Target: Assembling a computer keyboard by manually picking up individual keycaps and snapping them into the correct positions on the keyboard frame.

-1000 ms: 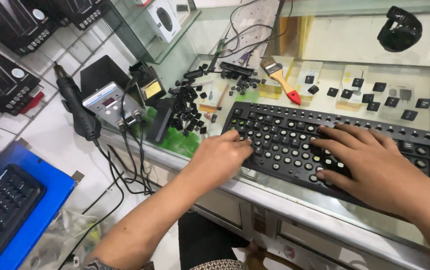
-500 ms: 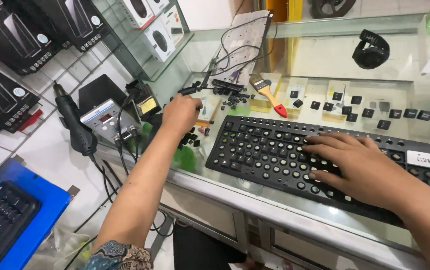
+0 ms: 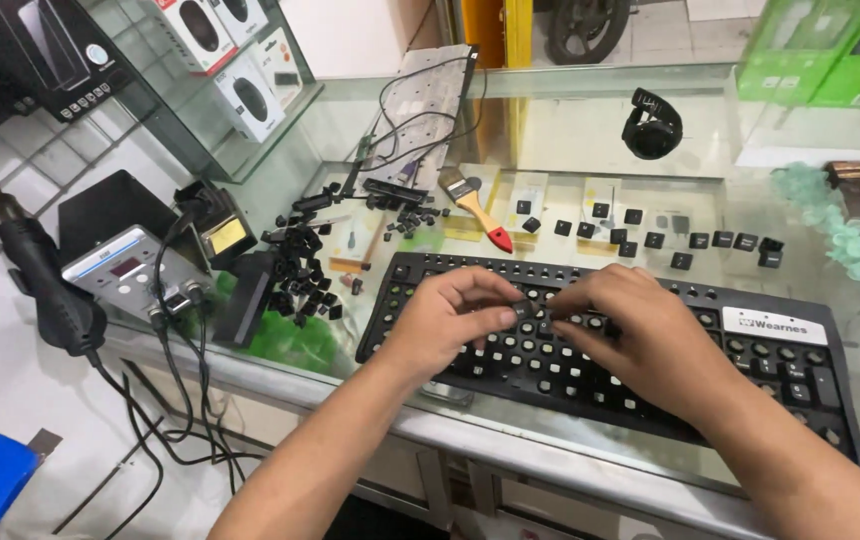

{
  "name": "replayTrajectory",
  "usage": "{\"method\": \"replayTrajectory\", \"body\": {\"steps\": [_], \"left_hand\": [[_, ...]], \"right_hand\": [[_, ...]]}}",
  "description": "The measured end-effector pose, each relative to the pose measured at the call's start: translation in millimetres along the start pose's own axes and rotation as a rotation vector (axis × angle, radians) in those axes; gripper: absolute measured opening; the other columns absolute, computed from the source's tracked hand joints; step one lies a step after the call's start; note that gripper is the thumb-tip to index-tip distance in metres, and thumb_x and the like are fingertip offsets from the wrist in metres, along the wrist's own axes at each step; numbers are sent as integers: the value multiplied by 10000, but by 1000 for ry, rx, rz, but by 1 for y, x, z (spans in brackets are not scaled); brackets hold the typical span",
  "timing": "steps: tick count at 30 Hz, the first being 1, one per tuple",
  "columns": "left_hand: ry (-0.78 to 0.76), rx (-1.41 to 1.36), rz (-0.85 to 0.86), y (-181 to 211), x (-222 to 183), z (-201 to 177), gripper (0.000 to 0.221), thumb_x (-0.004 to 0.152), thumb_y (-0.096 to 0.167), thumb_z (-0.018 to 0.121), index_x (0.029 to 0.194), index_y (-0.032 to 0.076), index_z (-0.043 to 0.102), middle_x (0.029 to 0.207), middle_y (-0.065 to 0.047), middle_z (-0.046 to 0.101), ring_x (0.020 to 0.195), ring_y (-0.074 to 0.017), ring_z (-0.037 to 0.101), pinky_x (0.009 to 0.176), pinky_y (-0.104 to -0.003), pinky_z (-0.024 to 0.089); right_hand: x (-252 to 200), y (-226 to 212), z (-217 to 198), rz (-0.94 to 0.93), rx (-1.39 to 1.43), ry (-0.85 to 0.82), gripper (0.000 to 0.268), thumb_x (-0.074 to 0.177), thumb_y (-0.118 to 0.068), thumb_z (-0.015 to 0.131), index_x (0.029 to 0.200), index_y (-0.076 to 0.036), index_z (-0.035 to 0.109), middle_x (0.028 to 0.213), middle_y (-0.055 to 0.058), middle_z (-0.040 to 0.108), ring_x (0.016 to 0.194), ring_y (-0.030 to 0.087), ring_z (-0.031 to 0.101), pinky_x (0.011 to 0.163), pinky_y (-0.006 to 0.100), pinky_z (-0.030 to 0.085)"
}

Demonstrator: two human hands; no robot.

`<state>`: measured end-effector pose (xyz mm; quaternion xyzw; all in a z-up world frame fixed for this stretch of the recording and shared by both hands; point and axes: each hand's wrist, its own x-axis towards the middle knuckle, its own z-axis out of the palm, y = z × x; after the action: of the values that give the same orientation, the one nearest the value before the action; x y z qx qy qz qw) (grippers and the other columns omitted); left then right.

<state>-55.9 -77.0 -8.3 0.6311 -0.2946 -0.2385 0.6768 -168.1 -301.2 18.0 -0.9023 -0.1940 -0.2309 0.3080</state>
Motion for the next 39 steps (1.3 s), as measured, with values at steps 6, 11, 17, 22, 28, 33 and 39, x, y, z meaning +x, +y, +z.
{"method": "replayTrajectory", "body": {"steps": [6,11,17,22,28,33,39], "left_hand": [[-39,-69,-19,-11,-1,11,193,908,72,785,1079,57,696,949,-82,773,764,-124,675,569,-256,581],[-35,-7,-13,0,0,16,139,933,84,760,1059,50,712,890,-60,762,758,-115,661,598,-253,578],[-45,497,226,18,34,5,249,918,122,770,1151,93,685,998,-109,815,896,-219,759,672,-325,607],[159,724,404,21,55,-38,163,986,146,722,1143,183,698,981,9,809,930,-164,781,754,-305,571],[351,798,451,17,46,-55,89,984,132,721,1021,199,766,841,38,787,797,-163,749,729,-296,569],[382,750,478,33,36,-60,75,1020,76,660,1032,66,733,966,-38,797,838,-131,727,580,-263,479],[569,700,544,36,36,-103,71,1013,113,658,1008,119,728,953,19,802,869,-74,736,708,-244,500]], "right_hand": [[1,-1,0,-99,40,35,181,902,-208,785,1039,-123,702,934,2,749,853,202,676,830,341,500],[4,-3,-1,-119,66,11,216,918,-185,766,1098,-84,701,996,40,724,934,225,662,853,349,522],[5,8,-17,186,31,50,229,841,-39,799,1056,-94,740,959,93,746,938,336,709,874,470,558],[-16,63,-67,599,-215,82,244,887,-108,754,1128,-112,717,971,149,733,931,389,660,871,519,511],[-35,123,-69,740,-448,-6,192,862,-183,795,1051,-207,768,911,69,752,1082,356,684,940,501,504],[-28,113,-65,712,-542,-102,189,877,-256,820,1053,-202,777,1003,87,776,1159,359,553,1018,503,361],[-46,161,-66,420,-710,-108,299,817,-296,848,1071,-150,791,1082,97,783,1072,337,703,1010,430,444]]}}
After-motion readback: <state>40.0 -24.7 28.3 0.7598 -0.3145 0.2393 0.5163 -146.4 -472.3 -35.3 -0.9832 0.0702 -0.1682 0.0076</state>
